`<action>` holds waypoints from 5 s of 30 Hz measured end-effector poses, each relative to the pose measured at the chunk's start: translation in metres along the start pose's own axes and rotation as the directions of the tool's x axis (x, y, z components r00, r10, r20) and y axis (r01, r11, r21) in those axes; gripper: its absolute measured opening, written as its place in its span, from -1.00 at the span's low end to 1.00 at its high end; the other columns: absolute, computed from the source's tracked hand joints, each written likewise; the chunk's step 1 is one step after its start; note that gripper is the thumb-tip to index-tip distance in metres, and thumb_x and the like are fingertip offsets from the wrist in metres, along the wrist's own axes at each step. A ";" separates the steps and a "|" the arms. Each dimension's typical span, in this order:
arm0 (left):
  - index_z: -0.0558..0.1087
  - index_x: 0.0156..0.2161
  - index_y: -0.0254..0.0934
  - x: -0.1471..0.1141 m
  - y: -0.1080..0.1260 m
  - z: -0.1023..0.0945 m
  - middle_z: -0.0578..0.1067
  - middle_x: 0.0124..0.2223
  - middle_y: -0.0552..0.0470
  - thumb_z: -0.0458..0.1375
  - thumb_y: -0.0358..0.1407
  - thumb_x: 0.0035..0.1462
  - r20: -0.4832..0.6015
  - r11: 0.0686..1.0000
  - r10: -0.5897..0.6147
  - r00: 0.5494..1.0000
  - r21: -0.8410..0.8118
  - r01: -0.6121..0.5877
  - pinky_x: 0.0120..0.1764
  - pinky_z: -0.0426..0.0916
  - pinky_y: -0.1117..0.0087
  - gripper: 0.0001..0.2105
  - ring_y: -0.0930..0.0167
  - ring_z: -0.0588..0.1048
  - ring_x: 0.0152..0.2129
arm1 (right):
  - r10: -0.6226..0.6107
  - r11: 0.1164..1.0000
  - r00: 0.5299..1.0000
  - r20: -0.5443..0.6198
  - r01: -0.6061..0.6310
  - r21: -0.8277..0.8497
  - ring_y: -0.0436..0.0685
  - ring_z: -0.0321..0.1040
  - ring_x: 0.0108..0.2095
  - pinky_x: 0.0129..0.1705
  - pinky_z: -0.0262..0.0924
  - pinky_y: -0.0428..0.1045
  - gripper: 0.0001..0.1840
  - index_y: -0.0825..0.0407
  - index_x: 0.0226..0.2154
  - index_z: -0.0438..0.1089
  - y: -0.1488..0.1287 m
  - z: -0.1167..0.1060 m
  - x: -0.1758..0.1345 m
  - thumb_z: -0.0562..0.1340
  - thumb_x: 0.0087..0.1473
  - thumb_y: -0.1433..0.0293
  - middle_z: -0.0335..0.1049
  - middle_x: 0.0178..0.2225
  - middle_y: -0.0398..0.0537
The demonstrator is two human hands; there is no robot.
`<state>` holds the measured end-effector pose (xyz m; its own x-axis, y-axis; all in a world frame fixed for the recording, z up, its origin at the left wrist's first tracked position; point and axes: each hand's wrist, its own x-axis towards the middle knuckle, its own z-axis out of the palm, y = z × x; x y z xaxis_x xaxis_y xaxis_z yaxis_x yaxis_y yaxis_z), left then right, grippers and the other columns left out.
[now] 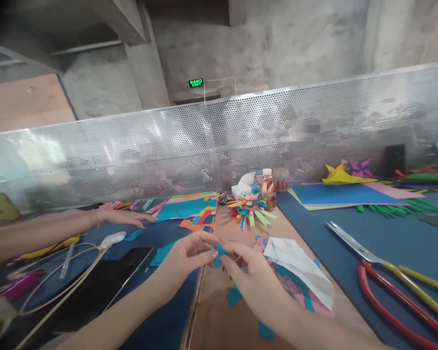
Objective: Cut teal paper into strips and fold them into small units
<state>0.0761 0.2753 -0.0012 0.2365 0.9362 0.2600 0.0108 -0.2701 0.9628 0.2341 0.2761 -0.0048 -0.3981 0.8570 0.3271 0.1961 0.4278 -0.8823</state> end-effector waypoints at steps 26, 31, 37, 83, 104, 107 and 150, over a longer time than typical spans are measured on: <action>0.32 -0.23 -0.30 0.000 -0.009 0.001 0.42 -0.44 0.03 0.11 -0.34 -0.08 -0.013 0.930 0.130 0.991 0.348 -0.117 -0.35 0.30 0.41 -0.77 0.42 0.42 -0.45 | 0.043 0.997 0.994 -0.097 -0.048 -0.057 0.05 0.23 -0.44 -0.39 0.11 -0.06 -0.79 0.07 -0.44 0.36 0.015 0.002 0.007 0.14 -0.07 0.26 0.34 -0.45 -0.08; 0.32 -0.25 -0.31 0.001 -0.008 -0.001 0.41 -0.40 0.02 0.06 -0.41 -0.06 0.012 0.954 0.118 0.993 0.275 -0.117 -0.37 0.28 0.45 -0.80 0.44 0.40 -0.44 | 0.133 0.985 0.990 -0.050 -0.127 0.115 -0.02 0.18 -0.53 -0.46 0.11 -0.08 -0.73 0.09 -0.43 0.39 0.017 -0.002 0.010 0.18 -0.11 0.21 0.34 -0.48 -0.09; 0.37 -0.33 -0.32 0.000 0.000 -0.001 0.41 -0.41 0.03 0.05 -0.40 -0.06 -0.017 0.967 0.074 0.997 0.247 -0.068 -0.35 0.26 0.44 -0.87 0.45 0.38 -0.44 | 0.224 0.909 0.975 0.016 -0.215 0.357 -0.07 0.16 -0.59 -0.50 0.10 -0.13 -0.73 0.09 -0.48 0.42 0.018 -0.002 0.013 0.27 -0.22 0.22 0.30 -0.62 -0.17; 0.29 -0.36 -0.31 0.001 -0.013 0.000 0.43 -0.41 0.02 0.02 -0.36 -0.01 0.036 0.956 0.032 0.999 0.291 -0.042 -0.37 0.32 0.43 -0.92 0.44 0.43 -0.45 | -0.164 0.949 0.985 -0.046 0.145 -0.280 -0.01 0.21 -0.51 -0.47 0.14 -0.10 -0.88 0.04 -0.40 0.33 0.014 -0.004 0.007 0.11 -0.04 0.39 0.30 -0.47 -0.11; 0.23 -0.26 -0.27 -0.010 0.001 0.002 0.39 -0.41 0.07 -0.02 -0.45 -0.01 0.130 0.706 0.286 0.949 0.641 -0.300 -0.41 0.25 0.49 -0.84 0.47 0.40 -0.45 | -0.366 0.823 0.931 0.005 0.326 -0.465 0.03 0.20 -0.43 -0.41 0.13 -0.07 -0.89 0.06 -0.43 0.31 0.014 -0.007 0.006 0.08 -0.04 0.50 0.26 -0.43 -0.05; 0.23 -0.25 -0.26 -0.011 0.000 0.002 0.40 -0.37 0.05 -0.02 -0.45 -0.01 0.143 0.686 0.313 0.939 0.650 -0.328 -0.38 0.26 0.48 -0.83 0.47 0.40 -0.44 | -0.375 0.832 0.927 -0.016 0.329 -0.447 0.03 0.20 -0.44 -0.43 0.12 -0.07 -0.91 0.04 -0.46 0.29 0.012 -0.007 0.006 0.09 -0.04 0.50 0.26 -0.45 -0.07; 0.24 -0.27 -0.26 -0.011 0.004 0.002 0.41 -0.36 0.06 -0.03 -0.49 -0.02 0.154 0.670 0.316 0.936 0.662 -0.336 -0.37 0.25 0.53 -0.83 0.51 0.40 -0.44 | -0.075 0.993 0.996 -0.057 0.069 -0.090 0.05 0.23 -0.40 -0.36 0.09 -0.06 -0.88 0.02 -0.53 0.35 -0.001 -0.007 0.004 0.14 -0.05 0.39 0.34 -0.46 -0.14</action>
<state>0.0756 0.2629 0.0000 0.3746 0.7562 0.5365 0.5708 -0.6441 0.5092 0.2386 0.2813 0.0003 -0.3599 0.8376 0.4109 0.2480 0.5105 -0.8234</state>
